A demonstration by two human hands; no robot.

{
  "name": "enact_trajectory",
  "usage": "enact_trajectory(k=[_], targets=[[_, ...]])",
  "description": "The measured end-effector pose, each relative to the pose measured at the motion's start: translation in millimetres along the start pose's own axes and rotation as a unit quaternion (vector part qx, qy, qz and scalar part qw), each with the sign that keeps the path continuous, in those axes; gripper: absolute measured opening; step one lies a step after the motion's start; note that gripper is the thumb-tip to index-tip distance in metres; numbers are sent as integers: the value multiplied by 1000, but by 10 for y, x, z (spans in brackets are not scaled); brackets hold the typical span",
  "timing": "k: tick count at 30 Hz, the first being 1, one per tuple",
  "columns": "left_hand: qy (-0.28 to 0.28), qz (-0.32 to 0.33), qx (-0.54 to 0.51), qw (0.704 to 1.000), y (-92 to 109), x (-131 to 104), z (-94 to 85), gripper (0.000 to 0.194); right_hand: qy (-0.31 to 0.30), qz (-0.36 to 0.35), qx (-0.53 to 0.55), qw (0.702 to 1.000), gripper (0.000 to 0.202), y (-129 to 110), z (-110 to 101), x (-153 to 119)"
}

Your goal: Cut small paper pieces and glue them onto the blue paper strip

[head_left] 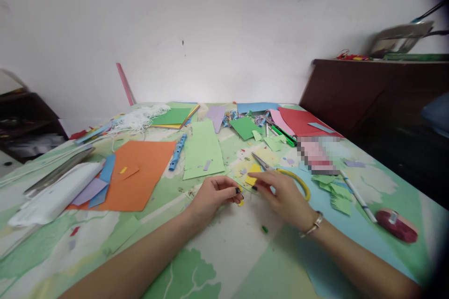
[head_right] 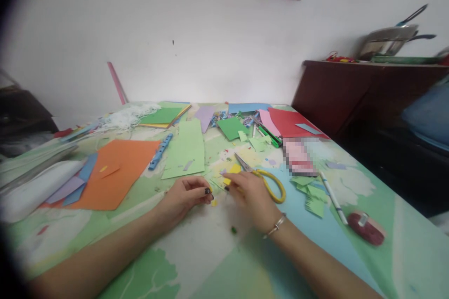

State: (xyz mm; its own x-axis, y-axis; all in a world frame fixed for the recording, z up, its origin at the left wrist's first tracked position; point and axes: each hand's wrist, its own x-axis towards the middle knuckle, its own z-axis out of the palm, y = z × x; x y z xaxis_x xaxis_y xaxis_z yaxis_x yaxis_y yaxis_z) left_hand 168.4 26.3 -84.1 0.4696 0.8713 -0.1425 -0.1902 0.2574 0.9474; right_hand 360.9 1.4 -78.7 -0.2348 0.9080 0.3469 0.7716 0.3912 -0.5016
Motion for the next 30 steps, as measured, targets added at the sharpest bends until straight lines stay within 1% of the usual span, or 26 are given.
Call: enact_trajectory(k=[1, 3, 5, 7, 11, 18, 22, 25, 30], targets=[[-6, 2, 3, 1000, -16, 1, 2, 4, -13, -5, 98, 995, 31, -31, 57, -14], [-16, 8, 11, 1000, -38, 7, 2, 3, -31, -2, 247, 968, 34, -71, 165, -36], [-22, 8, 21, 999, -46, 12, 0, 2, -30, 4, 324, 946, 32, -83, 240, -49], [-30, -1, 33, 999, -48, 15, -2, 3, -14, 8, 357, 934, 26, -84, 270, -53], [-52, -11, 28, 998, -56, 9, -4, 8, 12, 6, 365, 931, 19, -108, 245, -54], [-64, -3, 7, 998, -38, -13, 15, 8, 17, 9, 365, 931, 18, -125, 246, -64], [-75, 9, 8, 997, -26, -24, 23, 8, 14, 1, 332, 943, 17, -110, 245, -67], [-72, 18, 36, 997, -39, -28, 25, 9, 22, -12, 293, 956, 16, -126, 221, -71], [-69, 30, 84, 994, -67, -19, 23, 10, 36, -56, 237, 969, 16, -167, 177, -80]])
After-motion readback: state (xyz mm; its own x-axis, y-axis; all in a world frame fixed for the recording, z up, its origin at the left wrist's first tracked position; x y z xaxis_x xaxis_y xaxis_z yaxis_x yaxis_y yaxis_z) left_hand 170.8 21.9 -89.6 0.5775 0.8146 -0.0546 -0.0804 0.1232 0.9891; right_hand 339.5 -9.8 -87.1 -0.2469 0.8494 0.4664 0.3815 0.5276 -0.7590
